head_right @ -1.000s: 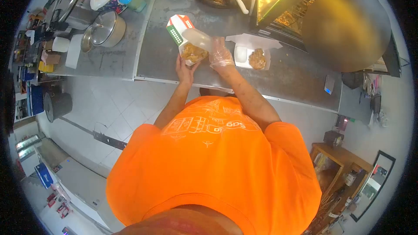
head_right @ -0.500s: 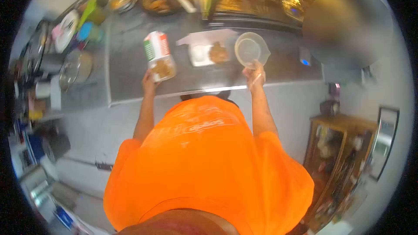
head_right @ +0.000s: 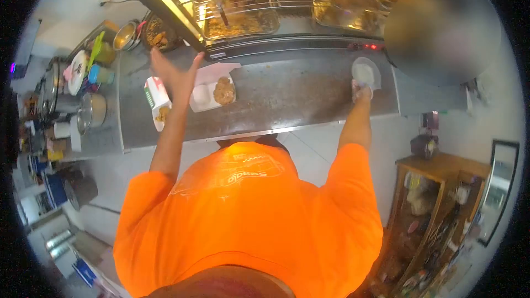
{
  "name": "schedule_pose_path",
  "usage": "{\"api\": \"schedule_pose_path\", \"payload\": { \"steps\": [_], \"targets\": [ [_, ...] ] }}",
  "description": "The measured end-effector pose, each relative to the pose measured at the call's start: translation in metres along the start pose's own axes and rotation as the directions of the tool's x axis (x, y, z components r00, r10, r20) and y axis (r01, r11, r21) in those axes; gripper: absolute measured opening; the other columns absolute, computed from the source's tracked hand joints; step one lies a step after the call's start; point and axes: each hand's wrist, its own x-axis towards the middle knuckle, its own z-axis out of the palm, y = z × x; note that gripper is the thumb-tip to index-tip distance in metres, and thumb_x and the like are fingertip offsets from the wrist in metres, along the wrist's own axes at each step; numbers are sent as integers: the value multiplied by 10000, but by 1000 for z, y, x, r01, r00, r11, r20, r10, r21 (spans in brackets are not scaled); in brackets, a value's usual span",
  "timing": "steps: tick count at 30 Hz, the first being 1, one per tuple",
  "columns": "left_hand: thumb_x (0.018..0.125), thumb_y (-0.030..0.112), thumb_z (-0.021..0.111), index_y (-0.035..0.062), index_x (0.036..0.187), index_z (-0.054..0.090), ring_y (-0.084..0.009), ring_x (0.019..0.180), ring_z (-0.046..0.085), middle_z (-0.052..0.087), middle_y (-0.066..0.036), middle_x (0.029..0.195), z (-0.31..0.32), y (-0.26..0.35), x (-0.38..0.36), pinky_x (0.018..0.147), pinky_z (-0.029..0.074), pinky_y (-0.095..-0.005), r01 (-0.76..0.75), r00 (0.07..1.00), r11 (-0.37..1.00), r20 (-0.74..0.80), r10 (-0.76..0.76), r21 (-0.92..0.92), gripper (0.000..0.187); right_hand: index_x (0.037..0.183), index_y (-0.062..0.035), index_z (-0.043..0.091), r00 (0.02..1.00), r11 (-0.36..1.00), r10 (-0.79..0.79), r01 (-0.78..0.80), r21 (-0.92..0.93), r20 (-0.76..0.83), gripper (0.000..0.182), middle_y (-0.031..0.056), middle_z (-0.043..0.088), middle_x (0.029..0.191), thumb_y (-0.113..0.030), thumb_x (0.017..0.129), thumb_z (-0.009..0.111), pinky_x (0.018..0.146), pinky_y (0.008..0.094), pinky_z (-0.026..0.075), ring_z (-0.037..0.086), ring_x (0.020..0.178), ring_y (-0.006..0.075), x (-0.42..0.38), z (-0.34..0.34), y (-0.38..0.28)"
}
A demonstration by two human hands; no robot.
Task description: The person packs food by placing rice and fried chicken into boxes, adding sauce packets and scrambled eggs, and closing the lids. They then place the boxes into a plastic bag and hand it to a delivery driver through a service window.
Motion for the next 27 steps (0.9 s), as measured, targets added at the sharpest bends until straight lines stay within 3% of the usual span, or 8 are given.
{"api": "schedule_pose_path", "payload": {
  "steps": [4,7,11,17,18,23,25,27],
  "targets": [
    [525,621,791,-48,1431,-33,-410,1392,-36,-19,-302,1485,70,59,39,1063,10,-606,162,984,987,-80,-161,8,1395,1304,-10,379,998,991,59,-61,117,21,458,177,520,1178,-291,942,409,853,449,522,561,1018,324,-9,17,-3],
    [549,582,794,-11,1440,-55,-403,1388,22,-10,-296,1483,80,76,41,1047,50,-613,247,962,968,-129,-240,42,1366,1325,-118,390,985,994,-112,112,-13,-131,467,122,458,1277,-360,930,446,872,415,497,539,1034,279,-87,48,8],
    [582,505,797,14,1447,-13,-336,1347,167,123,-255,1463,74,68,41,983,150,-555,238,949,969,-198,-245,-59,1283,1336,-174,388,980,1000,-9,4,-23,-197,492,98,403,1326,-388,907,499,838,392,494,537,995,254,-166,52,34],
    [634,427,814,18,1429,113,-314,1266,326,341,-229,1359,41,35,26,988,163,-557,166,940,981,-284,-189,-102,1136,1296,-142,402,993,975,34,-8,-223,113,494,100,411,1263,-315,867,575,743,419,504,523,897,247,-229,54,107],
    [662,403,799,34,1404,214,-330,1250,337,362,-216,1343,41,20,16,997,170,-533,-15,929,974,-364,-71,-227,1014,1296,-161,410,985,956,51,-1,-295,162,494,93,412,1271,-324,863,583,759,425,492,521,911,257,-252,72,113],
    [710,302,767,59,1137,455,-249,830,561,593,-85,881,-12,11,-89,751,418,-377,-44,972,916,194,131,-398,583,1267,-159,456,874,800,-211,412,-436,439,431,72,477,1253,-296,880,586,882,406,435,474,1118,249,-315,144,188],
    [727,259,754,55,1065,457,-190,636,563,577,-56,732,-36,37,-122,585,441,-318,131,823,878,545,163,-460,494,1257,-101,452,724,653,-418,659,-373,548,416,94,508,1218,-213,883,596,919,378,412,461,1149,229,-349,183,219],
    [735,238,746,55,1043,453,-162,564,550,560,-51,692,-51,42,-129,518,433,-293,220,723,881,676,140,-418,464,1249,-82,445,701,727,-370,627,-280,610,434,98,477,1238,-171,861,618,956,357,373,435,1165,216,-409,215,230]
  ]
}}
